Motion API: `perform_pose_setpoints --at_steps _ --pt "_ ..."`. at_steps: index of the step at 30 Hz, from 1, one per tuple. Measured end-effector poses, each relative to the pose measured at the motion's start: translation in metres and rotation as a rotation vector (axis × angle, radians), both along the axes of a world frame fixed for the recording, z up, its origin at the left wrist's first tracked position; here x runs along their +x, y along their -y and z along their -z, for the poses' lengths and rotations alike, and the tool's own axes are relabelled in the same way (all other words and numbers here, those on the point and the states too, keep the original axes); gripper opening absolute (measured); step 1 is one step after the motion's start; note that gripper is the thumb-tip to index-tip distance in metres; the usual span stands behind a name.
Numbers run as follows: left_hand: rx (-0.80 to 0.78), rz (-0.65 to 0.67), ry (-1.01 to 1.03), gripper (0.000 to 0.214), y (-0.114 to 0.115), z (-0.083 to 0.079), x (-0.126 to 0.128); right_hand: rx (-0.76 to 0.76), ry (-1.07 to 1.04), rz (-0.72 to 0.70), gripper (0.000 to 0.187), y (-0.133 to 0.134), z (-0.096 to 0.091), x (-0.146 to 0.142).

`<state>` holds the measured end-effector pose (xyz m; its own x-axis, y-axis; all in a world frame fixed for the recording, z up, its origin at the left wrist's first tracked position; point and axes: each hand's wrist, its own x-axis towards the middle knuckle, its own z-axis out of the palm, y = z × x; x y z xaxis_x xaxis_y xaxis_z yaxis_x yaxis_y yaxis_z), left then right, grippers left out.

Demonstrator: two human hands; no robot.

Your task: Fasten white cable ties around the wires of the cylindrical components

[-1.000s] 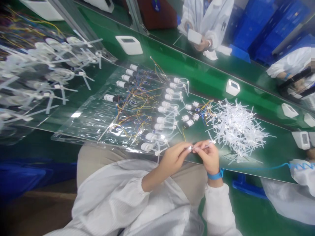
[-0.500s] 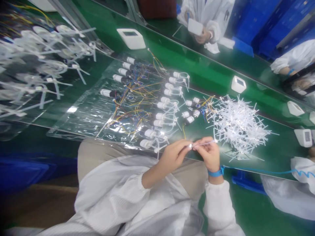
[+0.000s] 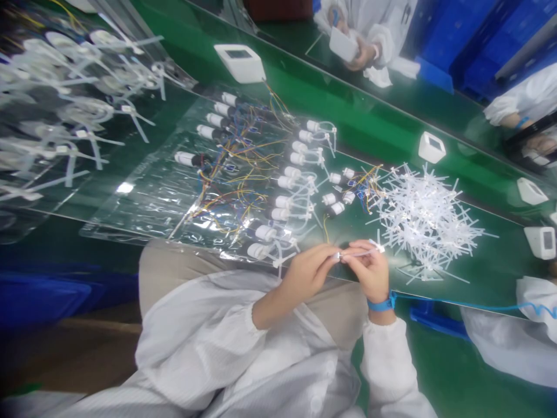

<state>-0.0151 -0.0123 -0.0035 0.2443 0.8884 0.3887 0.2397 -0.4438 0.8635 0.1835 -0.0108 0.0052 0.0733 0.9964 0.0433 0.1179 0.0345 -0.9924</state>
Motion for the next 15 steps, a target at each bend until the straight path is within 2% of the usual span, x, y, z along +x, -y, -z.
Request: perform_pose_setpoints --at_steps 4,11,15 --pt "0.016 -0.016 -0.034 0.024 0.0001 0.0039 -0.0002 0.001 0.077 -0.004 0.019 0.0002 -0.0014 -0.0012" --pt "0.024 0.018 -0.05 0.028 -0.0008 0.0018 -0.0017 -0.031 0.032 -0.03 0.031 0.0022 -0.001 0.0002" --pt "0.026 -0.017 -0.006 0.025 0.0006 0.0037 0.0006 0.005 -0.008 -0.057 0.017 -0.0024 -0.0015 0.0031"
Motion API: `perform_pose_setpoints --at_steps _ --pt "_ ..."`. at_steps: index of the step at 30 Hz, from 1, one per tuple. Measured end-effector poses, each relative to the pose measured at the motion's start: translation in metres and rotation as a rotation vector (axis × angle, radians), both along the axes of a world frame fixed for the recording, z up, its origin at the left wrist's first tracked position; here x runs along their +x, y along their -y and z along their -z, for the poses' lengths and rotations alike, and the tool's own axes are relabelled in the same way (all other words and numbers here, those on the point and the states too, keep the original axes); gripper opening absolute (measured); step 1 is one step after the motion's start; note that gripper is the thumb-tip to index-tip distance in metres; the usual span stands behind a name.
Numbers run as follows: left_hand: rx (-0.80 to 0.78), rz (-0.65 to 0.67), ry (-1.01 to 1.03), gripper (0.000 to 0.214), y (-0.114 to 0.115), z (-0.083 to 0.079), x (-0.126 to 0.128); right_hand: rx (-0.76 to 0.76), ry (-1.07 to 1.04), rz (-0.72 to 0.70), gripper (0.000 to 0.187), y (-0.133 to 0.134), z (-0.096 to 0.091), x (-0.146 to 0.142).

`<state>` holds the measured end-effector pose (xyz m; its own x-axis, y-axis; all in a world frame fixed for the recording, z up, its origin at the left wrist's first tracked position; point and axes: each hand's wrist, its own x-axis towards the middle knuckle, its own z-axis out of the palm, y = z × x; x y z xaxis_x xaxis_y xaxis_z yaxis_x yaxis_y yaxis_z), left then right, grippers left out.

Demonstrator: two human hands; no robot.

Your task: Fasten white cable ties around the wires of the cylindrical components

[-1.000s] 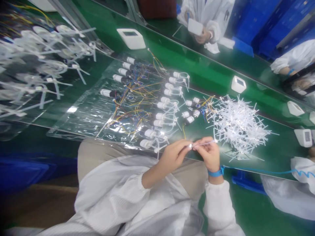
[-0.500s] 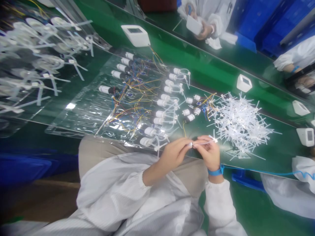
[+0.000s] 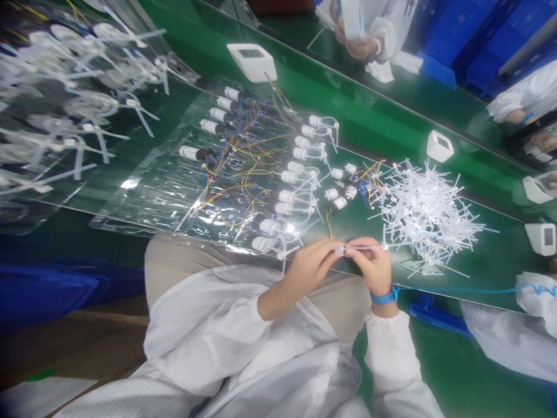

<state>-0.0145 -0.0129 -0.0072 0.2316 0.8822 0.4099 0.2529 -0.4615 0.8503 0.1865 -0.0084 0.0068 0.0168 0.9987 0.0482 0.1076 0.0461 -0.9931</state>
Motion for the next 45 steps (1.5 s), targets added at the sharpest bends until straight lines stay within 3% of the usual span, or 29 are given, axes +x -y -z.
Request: perform_pose_setpoints --at_steps 4,13,28,45 --pt "-0.03 -0.049 0.004 0.022 0.002 0.001 0.0 0.082 0.043 -0.017 0.008 -0.004 -0.004 0.0" --pt "0.006 -0.007 0.013 0.021 0.001 -0.004 -0.003 0.077 0.086 -0.053 0.002 -0.002 -0.009 -0.003" --pt "0.052 0.027 -0.021 0.021 -0.003 0.0 -0.007 0.139 0.233 -0.107 0.008 -0.003 -0.021 -0.008" --pt "0.038 -0.072 0.044 0.012 -0.003 0.009 0.002 0.12 0.014 -0.067 0.007 -0.007 0.001 -0.003"
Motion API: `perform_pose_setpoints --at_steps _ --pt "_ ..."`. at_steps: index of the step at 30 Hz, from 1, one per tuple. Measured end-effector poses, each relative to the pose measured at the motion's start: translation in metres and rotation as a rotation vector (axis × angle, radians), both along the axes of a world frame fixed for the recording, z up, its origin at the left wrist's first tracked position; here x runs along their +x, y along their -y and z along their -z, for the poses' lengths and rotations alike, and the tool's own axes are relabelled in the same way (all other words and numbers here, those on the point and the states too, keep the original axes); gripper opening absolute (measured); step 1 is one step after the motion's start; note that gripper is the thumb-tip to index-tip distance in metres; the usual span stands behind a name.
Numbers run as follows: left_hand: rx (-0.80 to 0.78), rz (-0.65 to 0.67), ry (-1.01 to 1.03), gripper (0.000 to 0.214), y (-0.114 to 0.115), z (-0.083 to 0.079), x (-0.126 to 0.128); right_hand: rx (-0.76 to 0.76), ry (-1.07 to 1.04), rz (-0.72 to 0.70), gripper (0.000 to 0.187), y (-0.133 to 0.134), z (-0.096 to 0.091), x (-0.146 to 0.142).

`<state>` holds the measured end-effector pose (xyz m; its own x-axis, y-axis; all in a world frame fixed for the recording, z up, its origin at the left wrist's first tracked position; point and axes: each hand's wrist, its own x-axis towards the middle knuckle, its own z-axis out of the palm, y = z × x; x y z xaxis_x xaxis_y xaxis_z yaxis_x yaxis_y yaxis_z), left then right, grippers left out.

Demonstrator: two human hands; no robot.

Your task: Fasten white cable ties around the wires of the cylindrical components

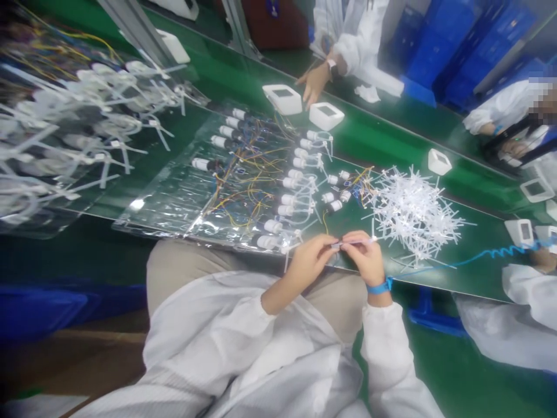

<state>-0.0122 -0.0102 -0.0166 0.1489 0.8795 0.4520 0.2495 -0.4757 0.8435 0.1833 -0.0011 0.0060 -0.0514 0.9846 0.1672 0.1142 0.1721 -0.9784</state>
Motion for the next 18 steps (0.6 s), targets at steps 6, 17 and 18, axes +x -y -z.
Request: perform_pose_setpoints --at_steps 6,17,18 --pt "-0.001 0.003 0.03 0.011 0.0001 0.0036 0.0012 -0.04 -0.043 -0.039 0.011 -0.0023 0.0021 -0.0002" --pt "-0.113 0.061 0.084 0.012 -0.0013 -0.0011 -0.003 -0.073 0.007 -0.069 0.017 -0.0047 -0.0008 -0.0013" --pt "-0.121 0.06 0.083 0.012 -0.0015 -0.0002 -0.0035 -0.07 0.01 -0.075 0.017 -0.0052 -0.0004 -0.0011"
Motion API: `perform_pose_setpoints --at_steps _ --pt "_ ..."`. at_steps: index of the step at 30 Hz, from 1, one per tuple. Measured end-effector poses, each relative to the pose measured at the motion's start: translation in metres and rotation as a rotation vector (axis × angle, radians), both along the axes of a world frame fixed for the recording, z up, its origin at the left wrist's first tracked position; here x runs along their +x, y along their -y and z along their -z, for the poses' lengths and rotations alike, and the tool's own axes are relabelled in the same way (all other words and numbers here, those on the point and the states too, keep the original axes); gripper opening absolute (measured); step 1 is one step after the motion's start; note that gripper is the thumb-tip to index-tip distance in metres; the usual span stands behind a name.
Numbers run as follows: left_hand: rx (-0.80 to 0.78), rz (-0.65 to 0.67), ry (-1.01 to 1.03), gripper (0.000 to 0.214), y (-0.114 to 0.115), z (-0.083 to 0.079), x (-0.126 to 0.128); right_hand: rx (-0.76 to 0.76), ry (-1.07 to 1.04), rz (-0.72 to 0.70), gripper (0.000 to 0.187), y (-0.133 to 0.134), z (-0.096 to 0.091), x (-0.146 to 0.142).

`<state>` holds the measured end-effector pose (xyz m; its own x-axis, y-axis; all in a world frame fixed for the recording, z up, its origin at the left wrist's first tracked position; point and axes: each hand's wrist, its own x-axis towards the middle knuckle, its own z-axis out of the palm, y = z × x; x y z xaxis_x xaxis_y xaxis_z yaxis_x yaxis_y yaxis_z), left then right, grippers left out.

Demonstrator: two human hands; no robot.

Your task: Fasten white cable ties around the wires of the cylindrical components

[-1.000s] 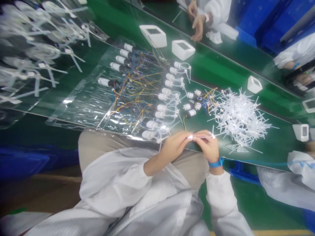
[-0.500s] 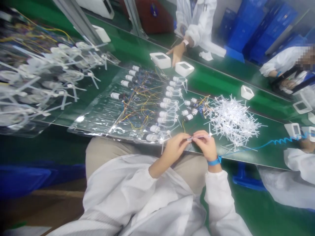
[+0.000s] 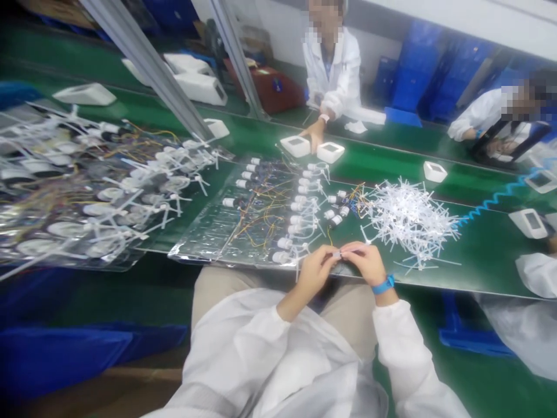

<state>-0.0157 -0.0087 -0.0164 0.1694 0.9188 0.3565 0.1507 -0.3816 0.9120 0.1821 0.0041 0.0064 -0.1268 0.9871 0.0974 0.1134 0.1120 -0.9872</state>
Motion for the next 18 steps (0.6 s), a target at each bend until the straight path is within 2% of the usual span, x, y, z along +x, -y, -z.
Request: perform_pose_setpoints --at_steps 7,11,15,18 --pt "0.016 0.027 -0.009 0.012 0.0 0.0 -0.002 0.006 -0.081 -0.047 0.017 0.001 0.009 0.003" --pt "0.033 0.002 -0.042 0.011 0.003 -0.004 -0.001 0.031 -0.192 -0.016 0.021 0.006 0.015 0.002" --pt "0.007 -0.027 -0.041 0.026 0.005 -0.005 0.002 0.07 -0.237 -0.001 0.017 0.008 0.019 0.001" --pt "-0.01 -0.041 -0.056 0.024 0.005 -0.006 0.003 0.064 -0.259 -0.008 0.017 0.007 0.021 -0.001"
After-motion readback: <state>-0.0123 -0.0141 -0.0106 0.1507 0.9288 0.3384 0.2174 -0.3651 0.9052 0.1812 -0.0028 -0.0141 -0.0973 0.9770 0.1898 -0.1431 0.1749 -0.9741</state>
